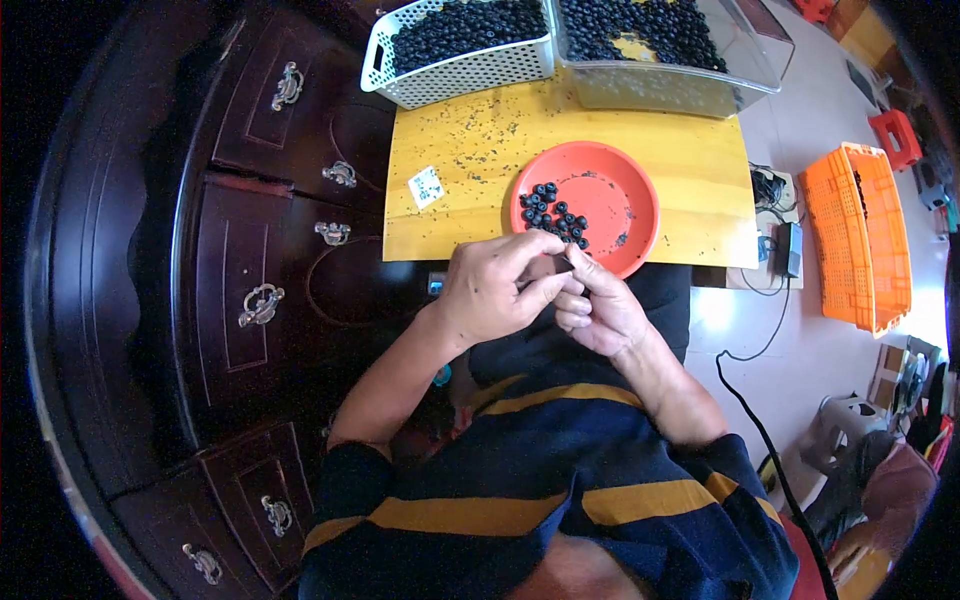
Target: The person sorts small black parts by hand, transferring them from a plastic container into a red bowl.
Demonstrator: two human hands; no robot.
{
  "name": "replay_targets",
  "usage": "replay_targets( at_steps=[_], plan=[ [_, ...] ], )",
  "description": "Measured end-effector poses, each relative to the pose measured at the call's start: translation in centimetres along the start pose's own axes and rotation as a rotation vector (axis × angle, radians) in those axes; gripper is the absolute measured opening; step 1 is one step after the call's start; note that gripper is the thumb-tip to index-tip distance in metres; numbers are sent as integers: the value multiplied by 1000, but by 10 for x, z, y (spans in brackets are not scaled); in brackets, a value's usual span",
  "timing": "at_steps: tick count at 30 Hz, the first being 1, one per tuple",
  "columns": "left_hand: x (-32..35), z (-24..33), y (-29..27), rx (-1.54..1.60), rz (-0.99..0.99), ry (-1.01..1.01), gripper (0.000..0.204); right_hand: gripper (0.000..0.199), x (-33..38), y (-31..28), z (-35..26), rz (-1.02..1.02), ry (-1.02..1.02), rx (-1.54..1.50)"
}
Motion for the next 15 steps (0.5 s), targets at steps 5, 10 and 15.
replay_targets(
  at_steps=[5, 10, 15],
  plan=[
    [-21, -17, -9, -158, -294, -38, 25, 28, -5, -14, 3, 47, 63, -27],
    [-112, -59, -53, -512, 46, -93, 33, 35, -6, -20, -4, 80, -21, -50],
    [-127, -60, -65, -502, 202, -75, 49, 40, -2, -9, -18, 131, -119, -72]
  ],
)
Point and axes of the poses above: each hand's wrist, its own x-axis away from the middle knuckle, its own y-axis out of the palm, z = x × y, the point moved 2 cm from there along -x, towards the middle knuckle, and after that the axes turned 15 degrees about z, right-handed, at the moved point
